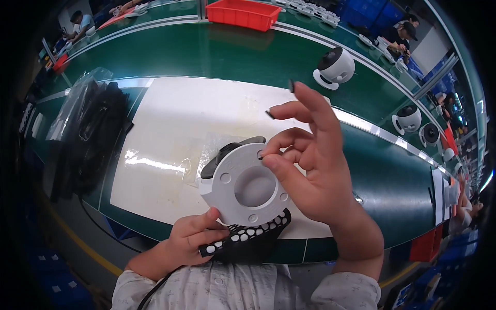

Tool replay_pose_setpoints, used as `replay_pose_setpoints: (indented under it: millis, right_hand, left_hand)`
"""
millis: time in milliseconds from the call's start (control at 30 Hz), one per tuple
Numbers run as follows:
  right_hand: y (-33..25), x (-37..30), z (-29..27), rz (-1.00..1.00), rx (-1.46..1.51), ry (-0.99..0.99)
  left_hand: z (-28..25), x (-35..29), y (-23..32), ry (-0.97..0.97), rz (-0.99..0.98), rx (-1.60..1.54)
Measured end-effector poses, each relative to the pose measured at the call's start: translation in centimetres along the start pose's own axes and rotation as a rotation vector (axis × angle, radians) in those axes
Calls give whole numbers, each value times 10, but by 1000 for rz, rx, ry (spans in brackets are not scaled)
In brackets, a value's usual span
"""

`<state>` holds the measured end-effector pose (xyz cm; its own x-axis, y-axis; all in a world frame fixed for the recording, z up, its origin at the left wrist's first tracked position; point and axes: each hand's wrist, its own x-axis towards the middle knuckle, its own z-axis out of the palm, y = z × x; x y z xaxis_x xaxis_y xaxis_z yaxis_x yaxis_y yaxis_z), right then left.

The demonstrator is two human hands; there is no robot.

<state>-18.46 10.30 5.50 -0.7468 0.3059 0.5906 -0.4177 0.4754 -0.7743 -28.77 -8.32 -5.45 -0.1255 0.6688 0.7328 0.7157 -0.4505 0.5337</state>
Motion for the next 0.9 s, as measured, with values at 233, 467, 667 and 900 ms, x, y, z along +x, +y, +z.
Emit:
replay_pose_setpoints:
  millis: [233,467,667,900]
  right_hand:
    - [-1,2,7,-13,-221,-41]
    - [1,0,5,-273,-415,-66]
    - [-15,-9,9,-433,-859,-249]
    - [-2,-12,18,-261,-664,-79]
  left_hand:
    - [-8,-2,-3,-25,1,-24]
    - [0,-1,-1,8,3,2]
    - [-1,3,0,2,-10,5]
    - [-6,4,0,1,-34,49]
